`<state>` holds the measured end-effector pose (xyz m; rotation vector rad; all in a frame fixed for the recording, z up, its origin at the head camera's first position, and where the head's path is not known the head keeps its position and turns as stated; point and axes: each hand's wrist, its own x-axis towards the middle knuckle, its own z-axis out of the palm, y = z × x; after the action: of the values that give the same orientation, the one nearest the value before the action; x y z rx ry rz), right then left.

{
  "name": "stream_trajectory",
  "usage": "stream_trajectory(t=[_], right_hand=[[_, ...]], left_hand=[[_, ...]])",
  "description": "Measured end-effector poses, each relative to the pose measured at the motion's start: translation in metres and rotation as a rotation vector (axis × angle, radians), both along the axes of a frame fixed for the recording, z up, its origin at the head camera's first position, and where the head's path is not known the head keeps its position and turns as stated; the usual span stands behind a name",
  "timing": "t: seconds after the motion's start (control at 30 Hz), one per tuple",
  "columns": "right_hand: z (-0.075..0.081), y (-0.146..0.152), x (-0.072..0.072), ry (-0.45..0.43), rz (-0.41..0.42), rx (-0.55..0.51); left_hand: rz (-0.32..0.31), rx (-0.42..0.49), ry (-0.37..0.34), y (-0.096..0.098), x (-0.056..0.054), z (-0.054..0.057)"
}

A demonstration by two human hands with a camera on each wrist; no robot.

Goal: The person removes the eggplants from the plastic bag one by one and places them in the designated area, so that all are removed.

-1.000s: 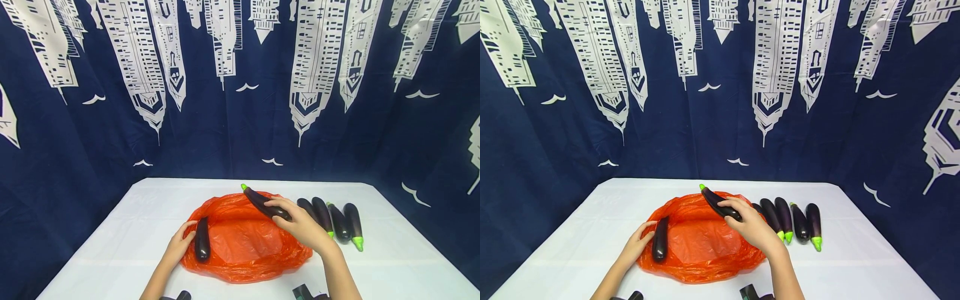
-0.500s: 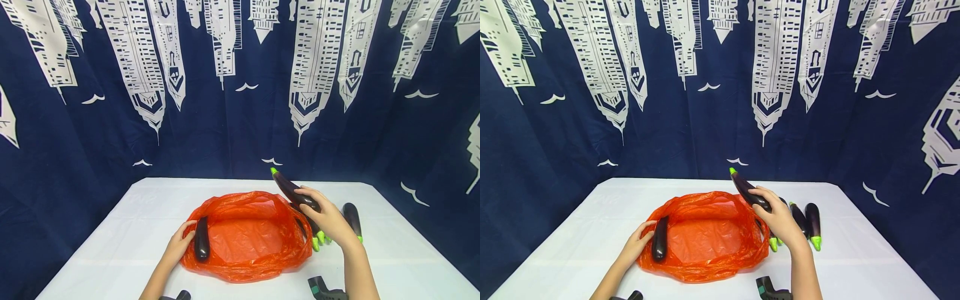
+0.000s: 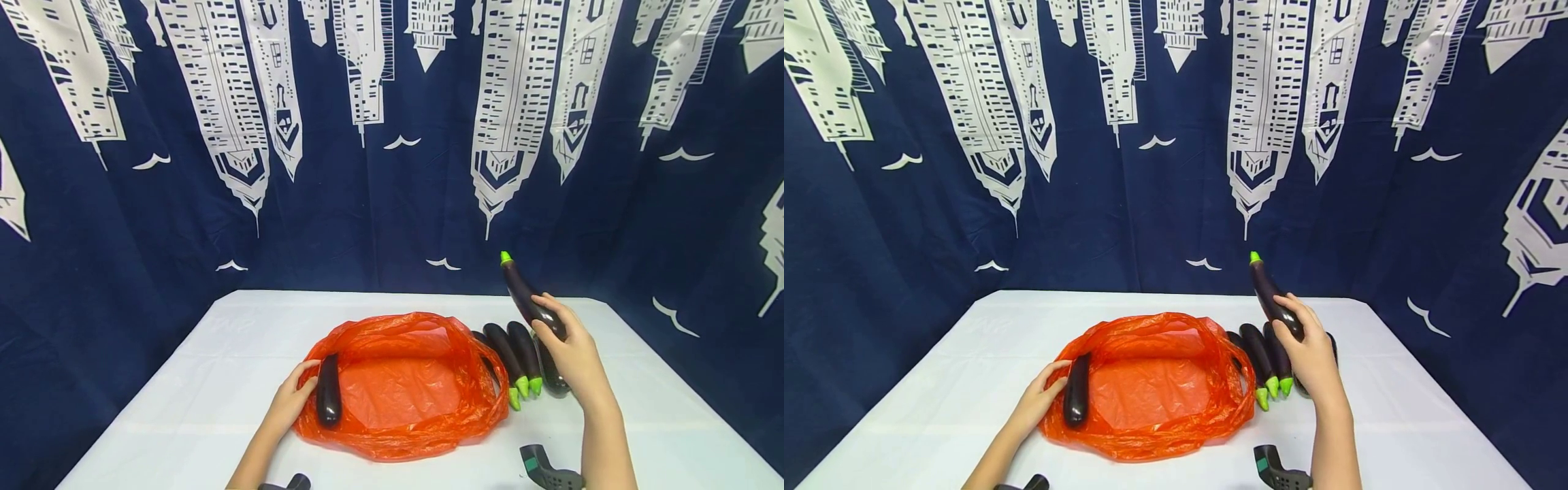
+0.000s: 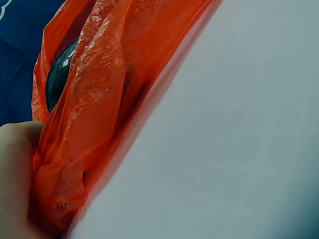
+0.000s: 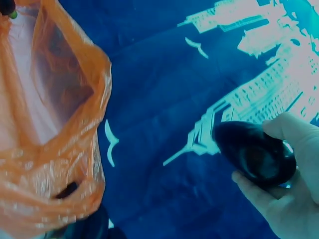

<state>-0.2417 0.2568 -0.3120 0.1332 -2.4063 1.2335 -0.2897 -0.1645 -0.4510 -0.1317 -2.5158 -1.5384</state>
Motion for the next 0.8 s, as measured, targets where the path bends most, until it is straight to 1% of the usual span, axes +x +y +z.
stream_trajectory(t=[0.17, 0.27, 0.3, 0.33, 0.5, 0.53, 0.63, 0.67, 0.7, 0.8], right_hand=[[-0.007, 0.013, -0.002, 0.045, -0.123, -0.023], [-0.014, 0.022, -0.005, 0.060, -0.199, -0.077], [-0.020, 0.027, -0.009, 0.071, -0.232, -0.100], [-0.023, 0.030, -0.010, 0.080, -0.253, -0.124], [-0.035, 0.042, -0.013, 0.068, -0.351, -0.206], [-0.033, 0.041, -0.010, 0.055, -0.355, -0.218], [-0.040, 0.048, -0.011, 0.024, -0.395, -0.228], [-0.044, 0.050, -0.011, 0.025, -0.404, -0.238], [-0.047, 0.052, -0.012, 0.026, -0.414, -0.247], [-0.058, 0.059, -0.014, 0.014, -0.444, -0.272]], left_hand=[[-0.002, 0.002, 0.001, 0.000, 0.000, 0.000], [-0.001, 0.002, -0.003, 0.000, 0.000, 0.000], [0.000, 0.002, -0.003, 0.000, 0.001, 0.001], [0.001, 0.004, -0.005, 0.000, 0.001, 0.001], [0.005, -0.002, -0.005, 0.000, 0.001, 0.003], [0.005, 0.000, -0.004, 0.000, 0.000, 0.002], [0.004, 0.003, 0.027, -0.001, 0.001, 0.001], [0.004, 0.006, 0.040, -0.001, 0.001, 0.001], [0.007, -0.017, 0.063, -0.001, 0.002, 0.001], [0.000, -0.017, 0.099, -0.001, 0.004, 0.001]])
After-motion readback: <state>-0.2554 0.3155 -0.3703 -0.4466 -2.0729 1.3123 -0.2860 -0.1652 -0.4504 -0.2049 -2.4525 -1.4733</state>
